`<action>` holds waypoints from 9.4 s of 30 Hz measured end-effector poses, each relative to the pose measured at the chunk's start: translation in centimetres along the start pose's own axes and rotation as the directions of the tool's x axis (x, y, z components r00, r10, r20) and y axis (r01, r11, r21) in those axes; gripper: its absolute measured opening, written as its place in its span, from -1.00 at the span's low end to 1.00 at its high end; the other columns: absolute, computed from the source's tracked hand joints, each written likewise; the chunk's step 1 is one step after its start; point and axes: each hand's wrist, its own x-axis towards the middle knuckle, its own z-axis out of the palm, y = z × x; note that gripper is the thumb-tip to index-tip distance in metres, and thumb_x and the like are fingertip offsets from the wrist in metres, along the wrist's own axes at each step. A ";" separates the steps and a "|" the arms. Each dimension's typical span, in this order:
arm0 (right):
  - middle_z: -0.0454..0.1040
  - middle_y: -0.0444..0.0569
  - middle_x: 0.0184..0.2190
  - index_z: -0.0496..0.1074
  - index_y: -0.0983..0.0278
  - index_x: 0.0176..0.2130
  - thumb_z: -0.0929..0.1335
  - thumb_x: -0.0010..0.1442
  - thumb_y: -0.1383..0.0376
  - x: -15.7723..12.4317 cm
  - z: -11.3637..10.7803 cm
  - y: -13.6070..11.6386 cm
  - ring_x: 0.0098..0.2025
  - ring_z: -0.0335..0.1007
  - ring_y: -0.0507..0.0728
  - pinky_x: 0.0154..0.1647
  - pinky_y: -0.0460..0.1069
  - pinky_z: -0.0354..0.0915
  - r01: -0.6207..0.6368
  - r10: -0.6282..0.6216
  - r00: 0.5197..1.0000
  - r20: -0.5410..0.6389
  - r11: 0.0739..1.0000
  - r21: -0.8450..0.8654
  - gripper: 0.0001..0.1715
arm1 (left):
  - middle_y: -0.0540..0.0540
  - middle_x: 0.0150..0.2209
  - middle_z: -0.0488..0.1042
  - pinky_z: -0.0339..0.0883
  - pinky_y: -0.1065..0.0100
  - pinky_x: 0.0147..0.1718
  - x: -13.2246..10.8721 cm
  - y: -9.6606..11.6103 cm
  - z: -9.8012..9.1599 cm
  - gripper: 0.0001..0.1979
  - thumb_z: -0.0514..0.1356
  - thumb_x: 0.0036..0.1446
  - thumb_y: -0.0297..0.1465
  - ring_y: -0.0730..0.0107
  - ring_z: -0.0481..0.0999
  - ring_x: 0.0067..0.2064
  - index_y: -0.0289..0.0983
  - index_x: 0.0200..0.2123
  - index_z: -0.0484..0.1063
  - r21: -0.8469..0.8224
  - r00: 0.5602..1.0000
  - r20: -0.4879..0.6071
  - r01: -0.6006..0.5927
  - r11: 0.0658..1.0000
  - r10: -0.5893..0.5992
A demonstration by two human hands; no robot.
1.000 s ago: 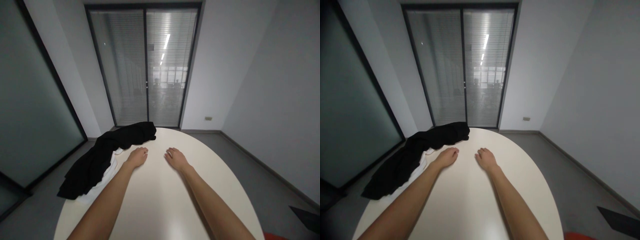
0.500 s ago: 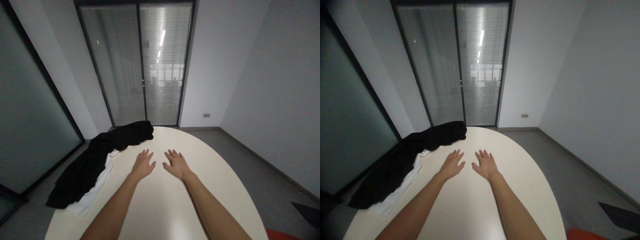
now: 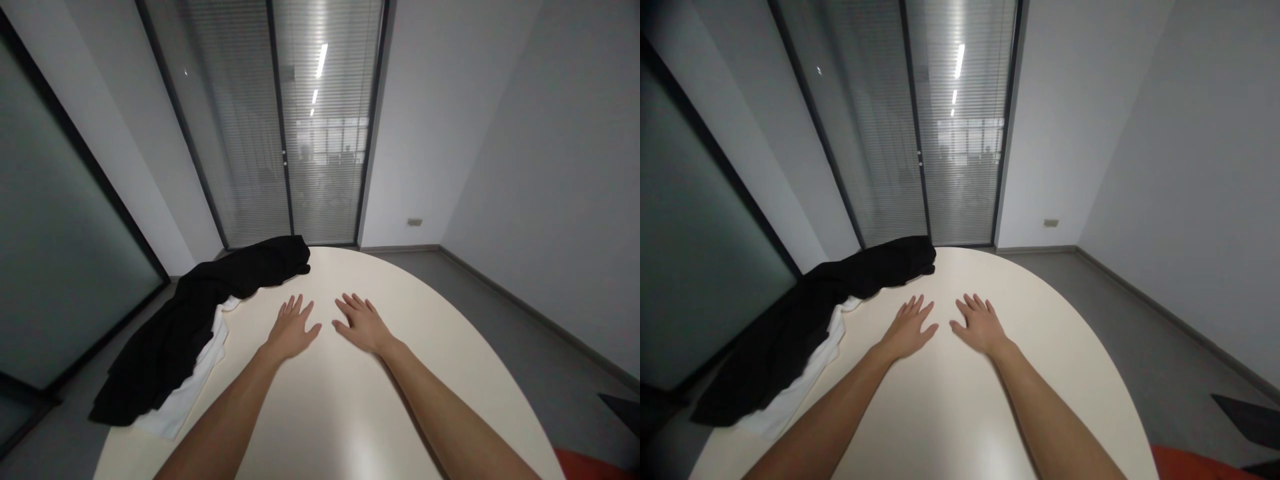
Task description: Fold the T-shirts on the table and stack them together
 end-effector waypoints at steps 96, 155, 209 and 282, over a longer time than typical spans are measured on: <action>-0.04 0.06 0.46 0.13 0.22 0.41 0.18 0.34 -0.12 -0.1 0.3 0.0 0.48 -0.23 0.35 0.42 0.29 -0.22 0.010 -0.010 1.000 -0.001 1.000 0.002 -0.18 | -0.44 0.44 -0.06 -0.06 -0.18 0.32 -0.2 -5.5 -1.6 -0.35 0.13 0.21 -0.25 -0.28 -0.18 0.46 -0.40 0.32 0.24 -0.117 0.686 -0.453 0.588 0.800 -0.570; 0.01 0.11 0.44 0.18 0.22 0.39 0.21 0.34 -0.10 -0.1 0.4 0.1 0.48 -0.20 0.39 0.41 0.34 -0.21 0.027 -0.026 0.999 -0.034 0.999 0.045 -0.21 | -0.13 -0.01 0.53 0.31 0.19 0.12 -2.3 -1.0 -11.4 -0.70 0.06 0.29 -0.45 0.20 0.56 -0.05 -0.20 -0.10 0.59 0.062 0.877 -0.432 0.263 0.963 -0.212; 0.57 -0.03 -0.10 0.56 0.15 -0.09 0.30 0.34 0.19 -0.1 -0.5 -1.4 0.01 0.39 0.21 0.11 0.09 0.22 0.246 -0.182 0.933 -0.311 0.952 0.183 -0.74 | -0.44 0.13 0.42 0.38 -0.02 0.04 -6.4 9.3 -11.3 -0.54 0.17 0.26 -0.28 -0.22 0.47 0.12 -0.38 0.16 0.41 0.146 0.950 0.310 -0.002 0.989 -0.044; 0.64 0.07 -0.21 0.53 0.36 0.00 0.55 -0.05 0.36 2.3 -1.2 10.8 -0.21 0.60 0.17 -0.16 0.01 0.51 -0.134 0.481 0.875 -0.060 0.359 0.924 -0.44 | -0.02 -0.17 0.61 0.36 0.38 -0.28 -8.8 12.3 -12.8 -0.63 0.36 0.06 -0.23 0.24 0.59 -0.19 -0.14 -0.03 0.53 -0.409 0.593 0.634 -0.288 0.866 0.496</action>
